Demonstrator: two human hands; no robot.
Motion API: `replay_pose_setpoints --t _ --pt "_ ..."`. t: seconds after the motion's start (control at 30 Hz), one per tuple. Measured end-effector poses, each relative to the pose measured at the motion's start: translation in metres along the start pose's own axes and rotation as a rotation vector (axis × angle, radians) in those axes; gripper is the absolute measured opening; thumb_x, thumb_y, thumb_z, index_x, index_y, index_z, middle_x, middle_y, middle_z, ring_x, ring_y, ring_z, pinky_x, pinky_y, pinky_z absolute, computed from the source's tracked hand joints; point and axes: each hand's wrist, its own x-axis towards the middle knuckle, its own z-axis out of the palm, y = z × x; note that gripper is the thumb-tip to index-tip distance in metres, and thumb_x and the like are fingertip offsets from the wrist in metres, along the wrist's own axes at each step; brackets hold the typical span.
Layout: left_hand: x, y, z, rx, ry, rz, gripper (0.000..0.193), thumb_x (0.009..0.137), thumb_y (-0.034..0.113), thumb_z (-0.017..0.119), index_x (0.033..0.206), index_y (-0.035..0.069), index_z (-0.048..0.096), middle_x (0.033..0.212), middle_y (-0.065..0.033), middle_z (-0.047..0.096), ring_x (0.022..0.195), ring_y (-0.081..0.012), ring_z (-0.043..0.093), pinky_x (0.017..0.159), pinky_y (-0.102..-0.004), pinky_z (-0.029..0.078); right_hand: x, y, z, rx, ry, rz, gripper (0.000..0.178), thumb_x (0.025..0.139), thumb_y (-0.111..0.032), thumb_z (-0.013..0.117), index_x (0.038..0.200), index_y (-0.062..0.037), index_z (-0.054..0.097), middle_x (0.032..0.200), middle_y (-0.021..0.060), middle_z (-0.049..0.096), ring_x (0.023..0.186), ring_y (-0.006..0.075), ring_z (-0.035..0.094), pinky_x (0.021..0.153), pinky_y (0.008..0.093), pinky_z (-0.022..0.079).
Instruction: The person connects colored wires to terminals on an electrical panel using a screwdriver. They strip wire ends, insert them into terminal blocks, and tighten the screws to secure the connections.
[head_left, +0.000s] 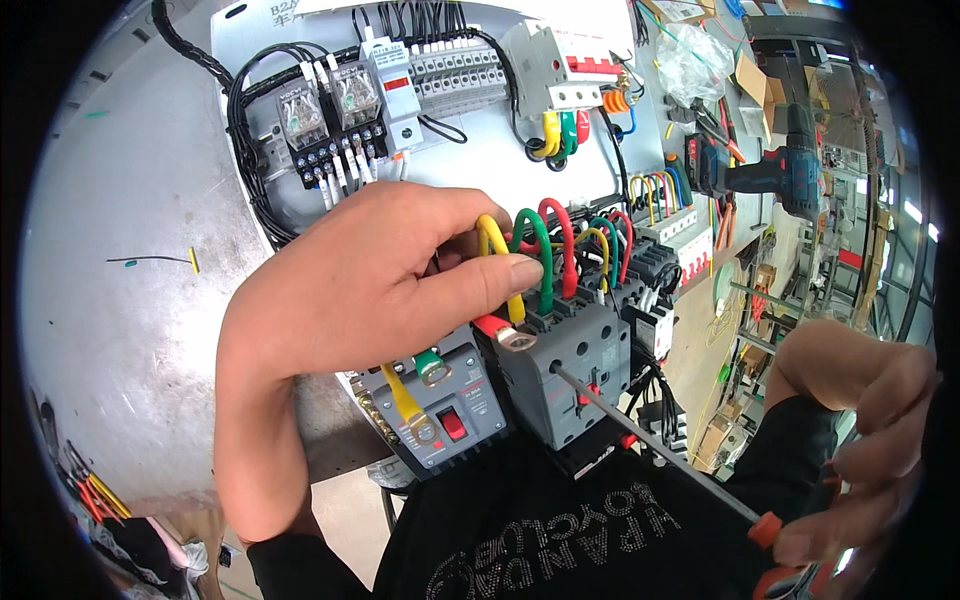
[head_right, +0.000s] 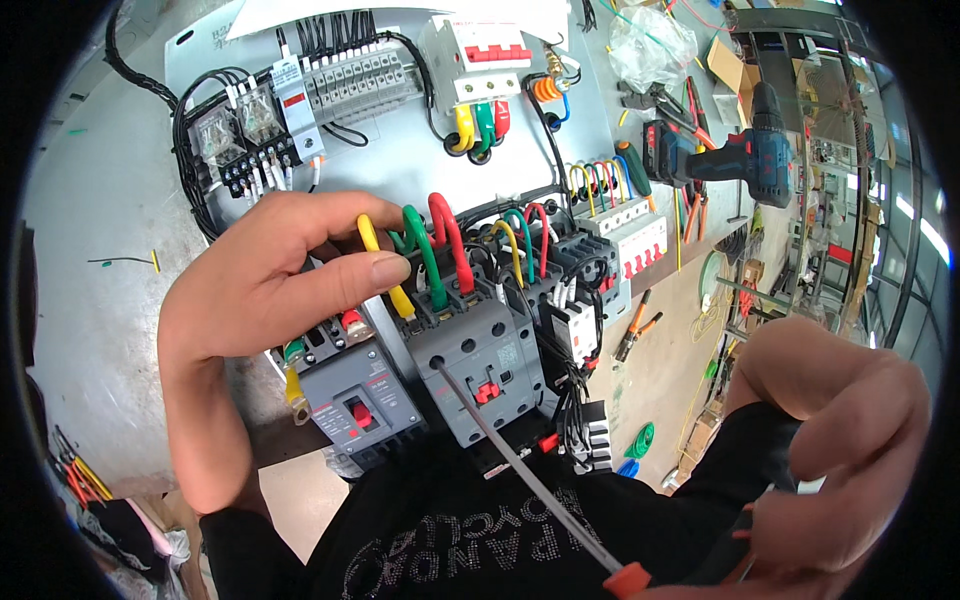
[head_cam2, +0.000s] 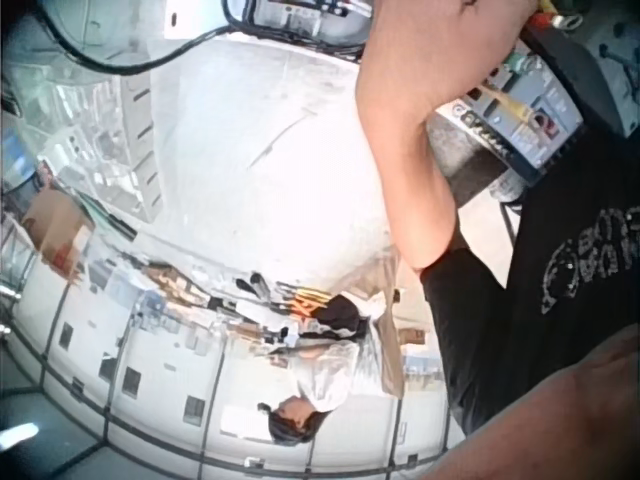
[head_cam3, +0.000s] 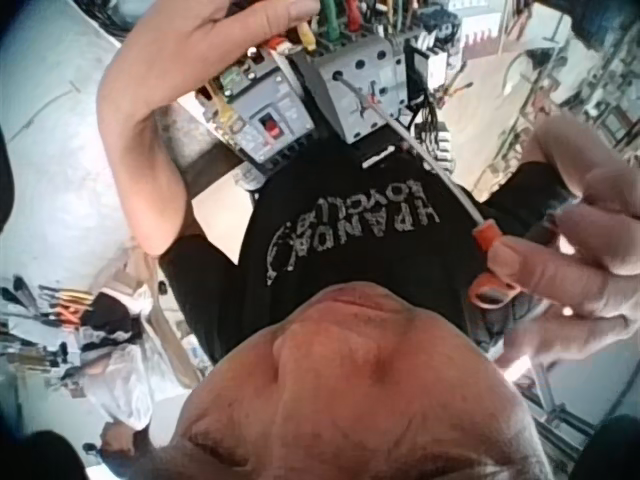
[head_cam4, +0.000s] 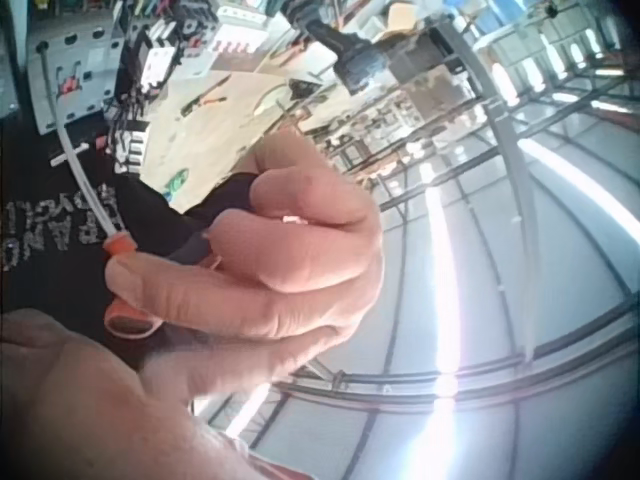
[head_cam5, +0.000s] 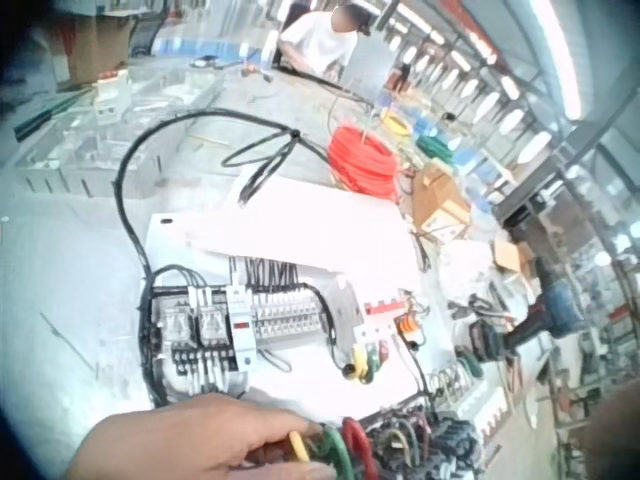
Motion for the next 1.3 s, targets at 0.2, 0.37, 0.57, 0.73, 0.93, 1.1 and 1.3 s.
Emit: replay_pose_setpoints --t 0.2,0.37,0.57,0.73,0.93,1.1,1.3 --pt "0.003 0.005 0.002 0.014 -0.013 0.016 0.032 0.106 0.027 0.071 0.106 -0.004 0.07 0.073 -0.001 0.057 0.068 -0.0063 0.048 0.06 -0.0273 0.042 0.024 0.017 -0.03 -0.085 -0.244 -0.211 0.015 0.079 -0.005 0.088 0.09 -0.0159 0.083 0.097 -0.0049 0.078 0.085 0.0094 0.066 0.081 0.0299 0.048" --pt "0.0 -0.002 -0.001 0.052 -0.005 -0.001 0.033 0.106 0.028 0.072 0.106 -0.005 0.07 0.074 -0.0029 0.059 0.068 -0.0073 0.05 0.061 -0.0278 0.045 0.038 0.0 0.016 -0.387 0.051 -0.05 0.022 0.066 -0.005 0.09 0.084 -0.0155 0.083 0.098 -0.0037 0.072 0.086 0.0168 0.066 0.072 0.0315 0.051" --pt "0.0 -0.002 0.002 0.078 0.005 -0.024 0.032 0.105 0.028 0.073 0.101 -0.004 0.068 0.076 -0.0029 0.059 0.07 -0.0069 0.05 0.062 -0.0276 0.045 0.048 -0.038 0.034 -0.49 0.06 0.364 0.028 0.063 -0.014 0.089 0.089 -0.0206 0.081 0.098 -0.0037 0.068 0.088 0.0192 0.065 0.066 0.0313 0.049" --pt "0.001 -0.001 0.003 0.072 -0.002 -0.036 0.032 0.106 0.028 0.073 0.098 -0.002 0.068 0.076 -0.0006 0.058 0.07 -0.0055 0.05 0.061 -0.0275 0.043 0.032 -0.028 -0.058 -0.207 -0.632 0.224 0.039 0.074 -0.034 0.095 0.105 -0.0347 0.071 0.111 -0.0067 0.061 0.102 0.0158 0.061 0.07 0.0333 0.043" --pt "0.005 0.006 0.002 0.088 -0.011 0.002 0.034 0.108 0.031 0.07 0.094 0.0 0.067 0.073 0.0026 0.053 0.069 -0.0039 0.047 0.059 -0.0272 0.04 0.038 0.012 -0.045 -0.045 -0.438 -0.254 0.027 0.065 -0.016 0.093 0.089 -0.0174 0.079 0.091 -0.002 0.063 0.077 0.0198 0.063 0.057 0.0288 0.045" --pt "0.003 0.006 0.003 0.068 -0.007 0.007 0.036 0.108 0.033 0.069 0.091 0.001 0.066 0.071 0.0046 0.051 0.067 -0.0034 0.044 0.057 -0.0276 0.037 0.038 -0.024 -0.067 -0.307 -0.735 -0.054 0.028 0.075 -0.02 0.094 0.095 -0.0196 0.075 0.097 0.0001 0.062 0.075 0.0173 0.06 0.059 0.031 0.041" --pt "0.002 0.01 0.002 0.061 -0.01 0.012 0.037 0.109 0.034 0.067 0.09 0.002 0.066 0.071 0.0048 0.05 0.066 -0.0041 0.043 0.057 -0.0277 0.036 0.049 -0.039 -0.058 -0.456 -0.779 -0.013 0.035 0.067 -0.01 0.093 0.099 -0.0191 0.082 0.103 0.0055 0.063 0.078 0.0165 0.056 0.06 0.0315 0.041"
